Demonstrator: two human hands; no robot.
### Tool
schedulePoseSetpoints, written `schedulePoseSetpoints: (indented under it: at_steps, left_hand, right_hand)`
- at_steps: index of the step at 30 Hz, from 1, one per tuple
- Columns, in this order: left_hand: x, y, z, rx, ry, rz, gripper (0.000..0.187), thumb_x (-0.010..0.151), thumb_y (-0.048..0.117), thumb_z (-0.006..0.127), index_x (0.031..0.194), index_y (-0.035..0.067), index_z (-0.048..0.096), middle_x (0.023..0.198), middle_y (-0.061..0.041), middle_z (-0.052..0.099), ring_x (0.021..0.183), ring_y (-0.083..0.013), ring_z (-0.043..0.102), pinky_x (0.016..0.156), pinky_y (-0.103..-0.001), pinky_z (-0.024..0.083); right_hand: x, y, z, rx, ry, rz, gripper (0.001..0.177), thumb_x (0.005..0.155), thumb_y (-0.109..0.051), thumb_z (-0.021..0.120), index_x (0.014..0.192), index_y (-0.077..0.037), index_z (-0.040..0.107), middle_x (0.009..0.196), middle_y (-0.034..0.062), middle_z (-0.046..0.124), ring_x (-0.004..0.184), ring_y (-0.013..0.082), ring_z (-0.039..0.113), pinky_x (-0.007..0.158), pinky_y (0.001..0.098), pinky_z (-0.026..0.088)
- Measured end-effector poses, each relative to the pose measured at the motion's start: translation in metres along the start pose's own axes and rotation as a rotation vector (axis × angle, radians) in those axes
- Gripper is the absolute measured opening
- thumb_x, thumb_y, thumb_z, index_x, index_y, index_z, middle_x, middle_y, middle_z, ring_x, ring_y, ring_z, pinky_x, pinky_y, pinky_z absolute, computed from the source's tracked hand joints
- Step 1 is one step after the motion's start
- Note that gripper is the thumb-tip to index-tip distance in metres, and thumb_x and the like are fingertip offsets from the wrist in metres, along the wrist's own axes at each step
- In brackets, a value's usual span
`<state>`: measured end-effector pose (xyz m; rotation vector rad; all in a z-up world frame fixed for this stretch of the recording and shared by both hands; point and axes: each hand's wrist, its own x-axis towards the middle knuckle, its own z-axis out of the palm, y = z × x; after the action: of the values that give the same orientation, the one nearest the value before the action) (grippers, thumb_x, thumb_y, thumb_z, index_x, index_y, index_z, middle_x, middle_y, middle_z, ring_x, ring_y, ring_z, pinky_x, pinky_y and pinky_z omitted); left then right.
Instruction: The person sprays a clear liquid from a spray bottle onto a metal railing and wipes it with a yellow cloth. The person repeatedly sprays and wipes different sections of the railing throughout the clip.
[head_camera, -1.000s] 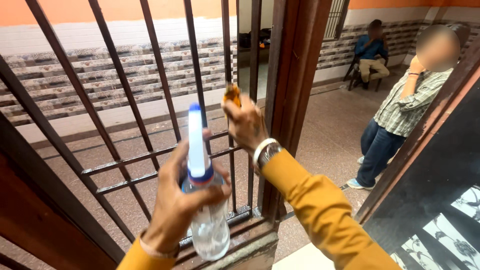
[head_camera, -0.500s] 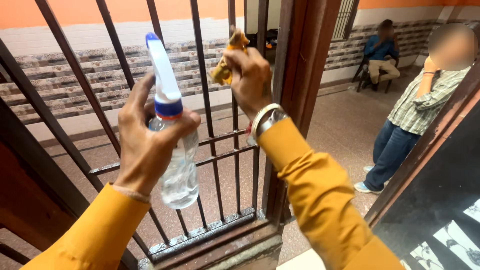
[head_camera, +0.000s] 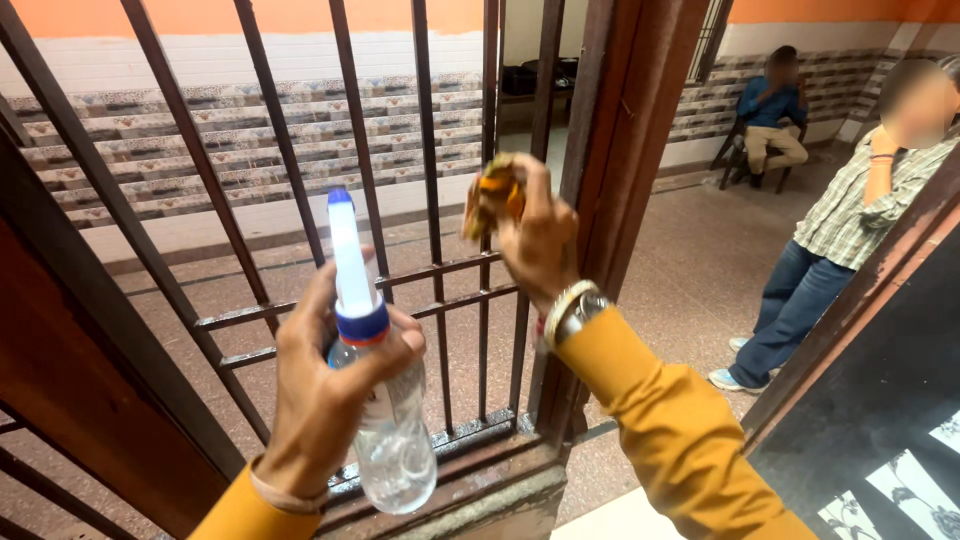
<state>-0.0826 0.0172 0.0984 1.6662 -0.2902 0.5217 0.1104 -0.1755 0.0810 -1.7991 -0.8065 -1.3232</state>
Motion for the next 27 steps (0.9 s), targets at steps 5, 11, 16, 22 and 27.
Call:
schedulePoseSetpoints:
  at_steps: [5, 11, 16, 22, 27]
  left_hand:
    - [-0.017, -0.008, 0.002, 0.018, 0.006, -0.021, 0.09, 0.06, 0.033, 0.073, 0.141, 0.0, 0.05, 0.072, -0.009, 0.073, 0.064, -0.0197, 0.071, 0.073, -0.04, 0.059]
    - [-0.022, -0.008, -0.003, 0.003, 0.016, -0.05, 0.091, 0.059, 0.032, 0.074, 0.142, 0.001, 0.05, 0.072, -0.008, 0.073, 0.064, -0.0191, 0.072, 0.072, -0.038, 0.06]
    - [-0.027, 0.004, -0.009, -0.04, 0.011, -0.053, 0.09, 0.06, 0.03, 0.074, 0.143, 0.002, 0.05, 0.073, -0.008, 0.073, 0.066, -0.018, 0.071, 0.071, -0.037, 0.059]
    - [-0.027, 0.001, -0.011, -0.015, 0.014, -0.029, 0.089, 0.061, 0.031, 0.075, 0.141, 0.001, 0.051, 0.073, -0.009, 0.073, 0.067, -0.0185, 0.071, 0.075, -0.038, 0.058]
    - [-0.031, -0.017, -0.009, -0.059, -0.031, -0.049, 0.098, 0.066, 0.036, 0.077, 0.153, 0.004, 0.046, 0.077, -0.009, 0.076, 0.069, -0.0209, 0.074, 0.076, -0.042, 0.061]
  right_hand:
    - [0.024, -0.004, 0.016, -0.211, 0.087, -0.113, 0.039, 0.087, -0.008, 0.075, 0.12, 0.003, 0.06, 0.096, 0.016, 0.073, 0.08, 0.0259, 0.075, 0.064, 0.0299, 0.061]
    - [-0.005, 0.011, 0.029, -0.2, -0.074, 0.09, 0.026, 0.093, -0.007, 0.071, 0.114, 0.005, 0.06, 0.092, 0.016, 0.072, 0.076, 0.023, 0.074, 0.056, 0.0244, 0.061]
    - [-0.008, -0.001, 0.007, -0.269, -0.43, 0.341, 0.016, 0.095, -0.011, 0.068, 0.102, 0.003, 0.063, 0.083, 0.0149, 0.072, 0.065, 0.023, 0.072, 0.049, 0.0285, 0.055]
    - [0.036, 0.01, 0.004, -0.107, 0.029, -0.059, 0.016, 0.098, -0.001, 0.066, 0.113, 0.003, 0.063, 0.095, 0.0144, 0.074, 0.08, 0.0201, 0.075, 0.065, 0.0248, 0.063]
    - [0.076, 0.019, 0.033, -0.07, 0.092, -0.003, 0.033, 0.096, 0.003, 0.062, 0.128, 0.01, 0.056, 0.095, 0.0169, 0.072, 0.079, 0.0216, 0.075, 0.059, 0.0243, 0.065]
